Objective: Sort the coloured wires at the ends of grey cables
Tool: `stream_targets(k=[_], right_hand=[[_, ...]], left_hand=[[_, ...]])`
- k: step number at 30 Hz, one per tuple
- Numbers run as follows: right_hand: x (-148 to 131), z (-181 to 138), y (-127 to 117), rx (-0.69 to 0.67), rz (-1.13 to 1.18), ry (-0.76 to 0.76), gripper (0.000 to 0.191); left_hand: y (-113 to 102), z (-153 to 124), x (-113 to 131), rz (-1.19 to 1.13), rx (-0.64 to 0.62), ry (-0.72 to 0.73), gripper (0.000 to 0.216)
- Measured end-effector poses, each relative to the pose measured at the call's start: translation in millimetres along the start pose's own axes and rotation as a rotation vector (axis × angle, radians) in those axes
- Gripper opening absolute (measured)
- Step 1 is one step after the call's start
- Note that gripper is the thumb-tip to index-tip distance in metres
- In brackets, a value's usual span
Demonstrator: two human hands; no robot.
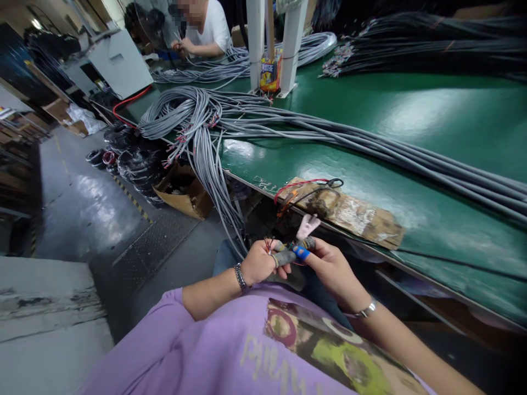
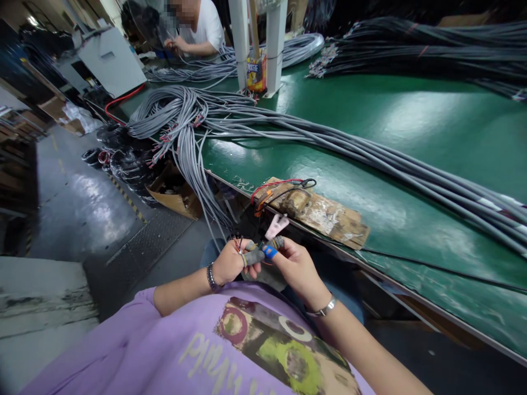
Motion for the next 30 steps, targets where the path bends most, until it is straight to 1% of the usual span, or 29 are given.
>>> stream_targets(k=[4, 6, 10, 14, 17, 23, 30], right_hand=[[0.5, -0.7, -0.6, 0.002, 0.017, 0.021, 0.03], [-0.4, -1.0, -0.6, 0.01, 0.017, 0.038, 0.03], [2.6, 0.7, -1.8, 0.007, 0.036, 0.103, 0.031], [6.5, 3.4, -1.7, -0.037, 0.128, 0.162, 0.032], [1.7, 3.3, 1.6, -0.075, 0.126, 0.157, 0.032], [-8.8, 1.7, 6.7, -0.06, 0.06, 0.142, 0.036], [-3.1, 2.8, 3.8, -0.029, 0.065, 0.086, 0.036]], left_hand=[[-2.6, 3.8, -4.5, -0.138, 0.042, -0.03, 0.045], [-2.9, 4.6, -5.7, -0.165, 0.042, -0.043, 0.044], [-1.9, 3.8, -6.1, -0.129, 0.002, -0.048, 0.044], [-1.7, 2.3, -5.9, -0.068, -0.03, -0.01, 0.042], [-1.3, 1.4, -6.0, -0.027, -0.046, 0.008, 0.041], [-0.5, 0.7, -4.5, 0.014, -0.052, 0.029, 0.042], [-1.7, 1.2, -5.3, -0.03, 0.018, 0.052, 0.044]])
Point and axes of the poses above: each hand's wrist, its own z-axis towards the middle knuckle, its own y-axis out of the palm, x = y × z, the point moved 3 cm from there along z, towards the middle knuckle, and after that the axes turned 7 degrees about x, right-handed, at the moved point
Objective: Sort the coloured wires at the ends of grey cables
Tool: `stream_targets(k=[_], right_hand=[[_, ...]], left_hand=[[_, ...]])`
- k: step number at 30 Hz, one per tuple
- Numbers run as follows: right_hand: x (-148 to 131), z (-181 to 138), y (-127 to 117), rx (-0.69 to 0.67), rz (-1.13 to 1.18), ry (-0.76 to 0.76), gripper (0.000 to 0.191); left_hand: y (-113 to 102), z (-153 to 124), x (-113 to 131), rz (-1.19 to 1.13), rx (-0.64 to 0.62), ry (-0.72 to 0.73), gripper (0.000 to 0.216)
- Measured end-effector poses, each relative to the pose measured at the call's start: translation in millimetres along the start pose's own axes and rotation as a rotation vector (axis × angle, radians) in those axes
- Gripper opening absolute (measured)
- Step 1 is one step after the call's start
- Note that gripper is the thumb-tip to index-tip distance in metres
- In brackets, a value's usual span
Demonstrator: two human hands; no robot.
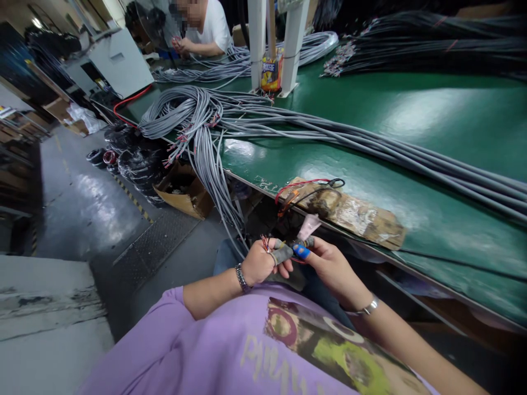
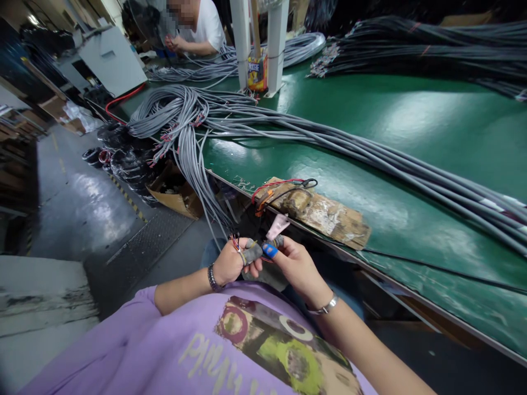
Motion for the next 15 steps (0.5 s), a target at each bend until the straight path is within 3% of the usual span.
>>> stream_targets(k=[8, 13, 15], right_hand=[[-1.8, -4.1, -2.2, 0.077, 0.0, -0.008, 0.029], [-1.3, -2.5, -3.7, 0.145, 0.168, 0.073, 0.029], [-1.6, 0.0, -6.5, 0.187, 0.237, 0.068, 0.032]], left_hand=[[0.8, 0.7, 3.3, 0.007, 0.054, 0.028, 0.04], [10.7, -5.7, 3.6, 0.119, -0.141, -0.136, 0.041], [11.6, -7.2, 3.5, 0.12, -0.144, -0.172, 0.043]])
Point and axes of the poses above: each hand's wrist, its own z-axis towards the middle knuckle, its own y-axis out of the palm, x = y × z, the point moved 3 cm from there along z, towards the middle knuckle, and after that the axes turned 7 degrees about x, right-handed, at the moved point
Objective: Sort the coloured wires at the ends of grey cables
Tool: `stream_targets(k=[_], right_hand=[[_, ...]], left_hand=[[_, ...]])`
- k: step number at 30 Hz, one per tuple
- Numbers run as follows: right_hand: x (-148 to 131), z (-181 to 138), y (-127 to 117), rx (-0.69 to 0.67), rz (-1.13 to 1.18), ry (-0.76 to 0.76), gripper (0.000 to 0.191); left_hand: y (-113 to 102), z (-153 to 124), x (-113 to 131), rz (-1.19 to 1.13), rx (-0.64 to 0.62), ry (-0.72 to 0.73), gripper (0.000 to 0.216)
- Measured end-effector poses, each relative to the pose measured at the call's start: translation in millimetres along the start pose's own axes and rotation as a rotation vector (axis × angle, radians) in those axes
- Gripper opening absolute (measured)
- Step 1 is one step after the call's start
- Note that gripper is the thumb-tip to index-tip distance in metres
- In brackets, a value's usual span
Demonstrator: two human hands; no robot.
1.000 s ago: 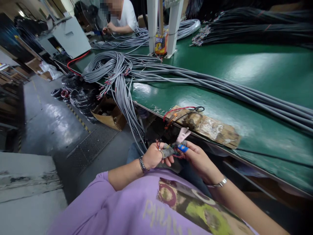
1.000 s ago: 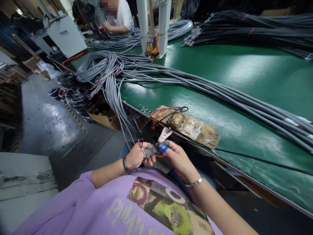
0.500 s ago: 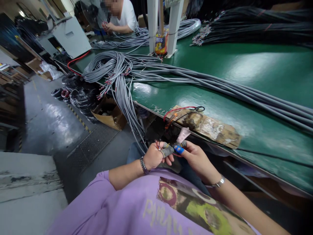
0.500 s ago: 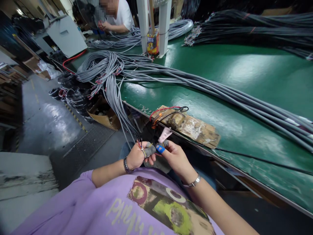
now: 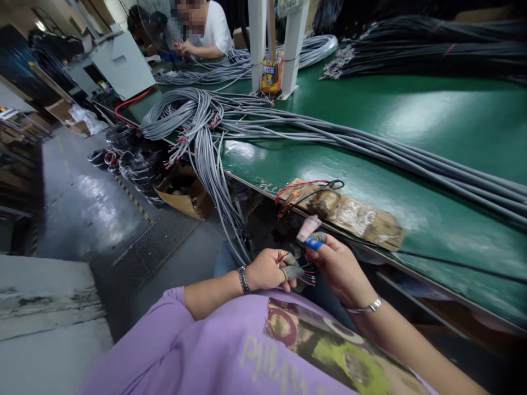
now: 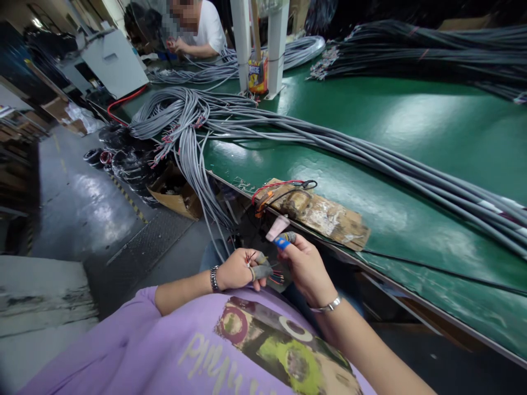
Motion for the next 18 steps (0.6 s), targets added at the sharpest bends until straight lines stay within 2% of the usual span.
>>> stream_targets(k=[3, 6, 8, 13, 18], right_hand=[[1.2, 3.6, -2.8, -0.002, 0.071, 0.028, 0.033], [3.5, 3.6, -3.7, -0.063, 0.077, 0.059, 0.027], [3.2, 2.0, -2.9, -0.108, 0.05, 0.055, 0.029], [-0.8, -2.3, 3.0, -0.168, -0.03, 0.064, 0.044], [-2.4, -3.5, 7.1, -0.16, -0.086, 0.03, 0.042]], left_hand=[[-5.0, 0.9, 1.7, -0.033, 0.066, 0.056, 0.043], [-11.2, 3.7, 2.0, -0.053, 0.11, 0.126, 0.043], [-13.5, 5.4, 0.7, -0.074, 0.134, 0.136, 0.043], [-11.9, 6.0, -0.5, -0.079, 0.129, 0.152, 0.04], [-11.2, 3.5, 0.8, -0.032, 0.124, 0.178, 0.037]])
Point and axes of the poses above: each hand's wrist, its own z-axis towards the middle knuckle, its own y-axis out of the palm, x = y × z, the point moved 3 cm from there along z, towards the middle knuckle, and after that the axes turned 7 degrees about x, right-handed, at the moved point
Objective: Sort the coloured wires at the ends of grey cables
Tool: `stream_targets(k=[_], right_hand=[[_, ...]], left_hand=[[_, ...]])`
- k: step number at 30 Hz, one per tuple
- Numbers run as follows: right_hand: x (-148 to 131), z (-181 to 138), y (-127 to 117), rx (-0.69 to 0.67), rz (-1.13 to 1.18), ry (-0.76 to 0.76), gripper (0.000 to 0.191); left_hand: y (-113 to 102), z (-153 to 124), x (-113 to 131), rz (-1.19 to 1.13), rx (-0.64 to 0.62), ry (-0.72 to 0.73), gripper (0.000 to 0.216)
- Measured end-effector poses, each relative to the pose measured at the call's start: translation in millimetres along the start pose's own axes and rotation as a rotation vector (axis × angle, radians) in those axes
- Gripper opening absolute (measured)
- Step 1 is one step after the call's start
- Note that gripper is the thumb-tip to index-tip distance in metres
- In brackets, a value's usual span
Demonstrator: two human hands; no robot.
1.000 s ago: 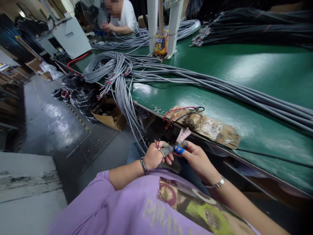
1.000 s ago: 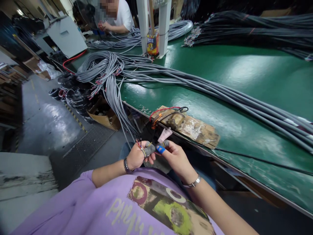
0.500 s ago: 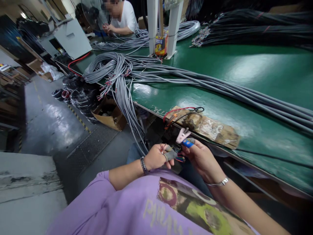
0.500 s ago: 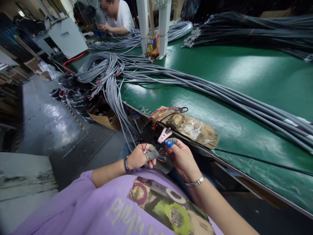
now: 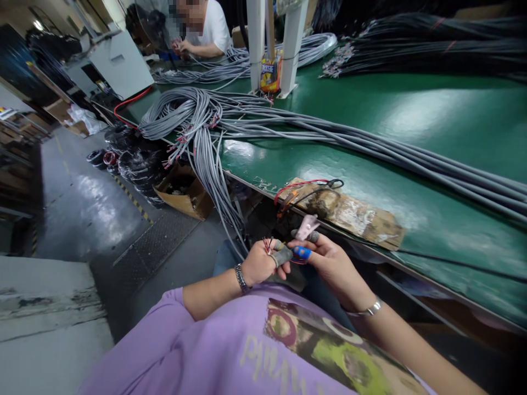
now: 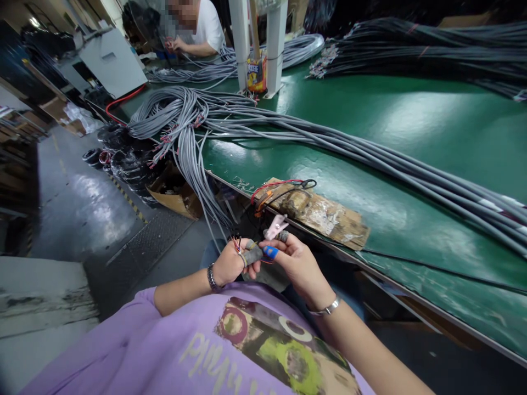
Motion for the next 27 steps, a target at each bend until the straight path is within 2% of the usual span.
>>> stream_targets(k=[6, 13, 19, 21, 27], right_hand=[[4.3, 0.9, -2.6, 0.073, -0.03, -0.042, 0.039], [3.8, 1.6, -2.6, 0.083, -0.08, -0.084, 0.036], [6.7, -0.8, -1.5, 0.094, -0.087, -0.102, 0.036], [8.2, 0.3, -2.6, 0.099, -0.095, -0.098, 0.035], [5.5, 8.7, -15.1, 0.239, 0.015, -0.1, 0.035]], left_hand=[[-0.4, 0.0, -0.7, 0.01, 0.025, 0.004, 0.036], [-1.0, 0.3, -1.4, -0.007, 0.087, 0.018, 0.038], [5.6, -1.7, 2.7, 0.038, -0.03, -0.098, 0.04], [5.4, -2.5, 4.2, 0.041, -0.021, -0.11, 0.041], [-2.3, -0.9, 0.5, -0.044, 0.067, -0.028, 0.043]])
Point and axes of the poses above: each hand's wrist, its own z-axis towards the middle knuckle, its own y-axis out of the palm, x = y × z, the point moved 3 cm from there along z, towards the middle knuckle, and after that the axes turned 7 degrees about x, right-handed, at the moved point
